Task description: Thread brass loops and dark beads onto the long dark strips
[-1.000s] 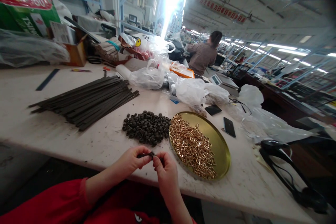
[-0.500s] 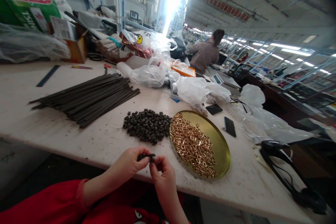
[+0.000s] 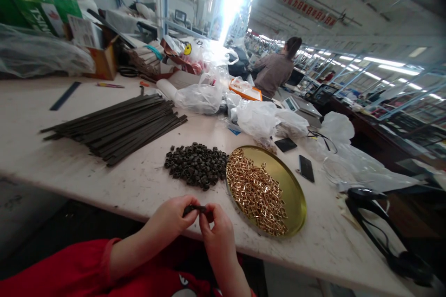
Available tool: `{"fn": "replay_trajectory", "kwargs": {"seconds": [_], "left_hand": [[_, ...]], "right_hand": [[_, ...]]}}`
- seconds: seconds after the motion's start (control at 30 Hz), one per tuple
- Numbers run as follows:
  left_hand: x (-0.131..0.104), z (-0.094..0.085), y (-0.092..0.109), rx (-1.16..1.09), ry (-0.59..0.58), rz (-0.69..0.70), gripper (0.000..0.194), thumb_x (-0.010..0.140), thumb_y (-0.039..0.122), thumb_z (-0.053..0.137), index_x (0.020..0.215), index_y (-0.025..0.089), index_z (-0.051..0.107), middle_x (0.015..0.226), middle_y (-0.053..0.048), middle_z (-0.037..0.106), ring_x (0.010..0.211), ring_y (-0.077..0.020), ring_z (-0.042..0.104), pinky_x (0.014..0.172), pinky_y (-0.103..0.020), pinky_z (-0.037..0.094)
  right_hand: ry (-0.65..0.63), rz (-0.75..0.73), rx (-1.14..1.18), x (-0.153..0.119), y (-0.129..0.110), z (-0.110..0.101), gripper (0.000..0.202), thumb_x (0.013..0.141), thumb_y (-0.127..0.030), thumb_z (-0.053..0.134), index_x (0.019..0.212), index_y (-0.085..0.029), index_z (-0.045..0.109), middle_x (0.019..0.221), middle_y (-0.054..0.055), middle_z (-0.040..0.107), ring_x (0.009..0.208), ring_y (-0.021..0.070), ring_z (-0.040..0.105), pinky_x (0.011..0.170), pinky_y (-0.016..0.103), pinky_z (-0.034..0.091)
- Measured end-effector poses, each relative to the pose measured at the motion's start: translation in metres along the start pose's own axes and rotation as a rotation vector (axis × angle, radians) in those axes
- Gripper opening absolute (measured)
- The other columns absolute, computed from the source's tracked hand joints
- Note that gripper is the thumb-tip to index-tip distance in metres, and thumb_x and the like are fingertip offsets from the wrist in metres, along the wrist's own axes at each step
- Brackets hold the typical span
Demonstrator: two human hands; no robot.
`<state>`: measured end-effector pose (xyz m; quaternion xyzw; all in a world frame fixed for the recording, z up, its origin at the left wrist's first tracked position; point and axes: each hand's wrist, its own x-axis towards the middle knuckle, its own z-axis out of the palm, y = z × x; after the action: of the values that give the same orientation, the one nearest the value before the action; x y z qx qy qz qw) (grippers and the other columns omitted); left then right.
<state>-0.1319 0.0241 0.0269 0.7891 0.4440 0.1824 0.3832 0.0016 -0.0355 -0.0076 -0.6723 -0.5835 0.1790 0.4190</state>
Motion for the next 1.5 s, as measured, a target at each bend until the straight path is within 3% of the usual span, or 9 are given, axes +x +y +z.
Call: {"fn": "replay_trajectory", "kwargs": {"seconds": [0.13,0.27,0.4,0.57,0.7,1.03,1.23,1.37,1.5], "left_hand": [[0.001,-0.001,0.0,0.011,-0.051,0.0,0.02,0.073,0.024,0.045,0.079,0.018,0.062,0.077,-0.003,0.068,0.074,-0.0188,0.06,0.067,-0.025,0.042],[0.002,0.001,-0.001,-0.022,-0.093,-0.003,0.02,0.074,0.026,0.047,0.081,0.018,0.064,0.078,-0.002,0.068,0.075,-0.0182,0.06,0.067,-0.024,0.042],[0.005,-0.002,-0.003,-0.122,-0.143,0.006,0.023,0.077,0.033,0.048,0.082,0.017,0.064,0.078,-0.001,0.068,0.075,-0.0178,0.06,0.067,-0.023,0.042],[0.005,-0.012,-0.002,-0.06,-0.148,0.026,0.029,0.08,0.037,0.044,0.08,0.017,0.065,0.075,-0.001,0.067,0.071,-0.0175,0.059,0.064,-0.022,0.04],[0.0,-0.014,0.003,-0.039,-0.185,0.019,0.028,0.08,0.034,0.044,0.08,0.016,0.066,0.076,-0.002,0.068,0.071,-0.0179,0.059,0.066,-0.023,0.041],[-0.002,-0.016,-0.003,-0.254,-0.411,-0.1,0.035,0.074,0.044,0.053,0.083,0.013,0.067,0.074,0.0,0.068,0.069,-0.0169,0.057,0.061,-0.021,0.04],[-0.004,-0.02,0.003,-0.254,-0.576,-0.047,0.028,0.075,0.036,0.051,0.078,0.016,0.07,0.071,0.002,0.068,0.065,-0.0144,0.055,0.059,-0.019,0.038],[-0.004,-0.015,0.004,-0.217,-0.43,-0.077,0.033,0.074,0.042,0.051,0.077,0.015,0.068,0.072,0.001,0.068,0.068,-0.0162,0.057,0.059,-0.019,0.04],[-0.004,-0.009,0.004,-0.136,-0.291,-0.069,0.029,0.075,0.037,0.047,0.076,0.015,0.066,0.072,-0.001,0.067,0.069,-0.0177,0.058,0.06,-0.021,0.041]], "right_hand": [[-0.027,-0.044,-0.103,0.001,0.001,-0.001,0.007,0.073,-0.015,0.05,0.069,-0.018,0.055,0.061,0.001,0.059,0.057,0.0161,0.055,0.055,0.025,0.04],[0.017,-0.076,-0.052,0.0,0.005,-0.001,0.017,0.073,-0.012,0.047,0.08,-0.016,0.062,0.072,0.005,0.065,0.065,0.0184,0.06,0.062,0.028,0.045],[0.009,-0.029,0.157,-0.001,0.006,-0.007,0.024,0.076,-0.015,0.048,0.093,-0.018,0.065,0.083,0.007,0.069,0.074,0.0187,0.062,0.07,0.029,0.047],[-0.175,0.171,0.591,-0.002,-0.001,-0.017,0.028,0.081,-0.027,0.046,0.099,-0.018,0.067,0.08,0.004,0.068,0.068,0.0146,0.061,0.064,0.026,0.049],[-0.244,0.261,0.732,-0.004,-0.003,-0.02,0.031,0.081,-0.033,0.05,0.102,-0.018,0.067,0.076,0.003,0.066,0.062,0.0113,0.057,0.06,0.024,0.047],[-0.329,0.222,0.597,-0.012,0.006,-0.024,0.027,0.083,-0.029,0.048,0.102,-0.019,0.065,0.076,0.003,0.066,0.067,0.0148,0.06,0.064,0.027,0.049],[-0.521,0.109,0.507,-0.013,0.002,-0.031,0.031,0.086,-0.021,0.04,0.112,-0.021,0.057,0.067,-0.002,0.057,0.057,0.0097,0.05,0.058,0.022,0.042],[-0.363,0.216,0.614,-0.011,0.005,-0.019,0.025,0.089,-0.034,0.038,0.096,-0.018,0.055,0.058,-0.004,0.049,0.05,0.0093,0.046,0.049,0.02,0.038],[-0.174,0.159,0.53,-0.015,0.004,-0.011,0.024,0.086,-0.038,0.046,0.089,-0.018,0.058,0.069,0.0,0.057,0.062,0.0122,0.052,0.056,0.022,0.041]]}}
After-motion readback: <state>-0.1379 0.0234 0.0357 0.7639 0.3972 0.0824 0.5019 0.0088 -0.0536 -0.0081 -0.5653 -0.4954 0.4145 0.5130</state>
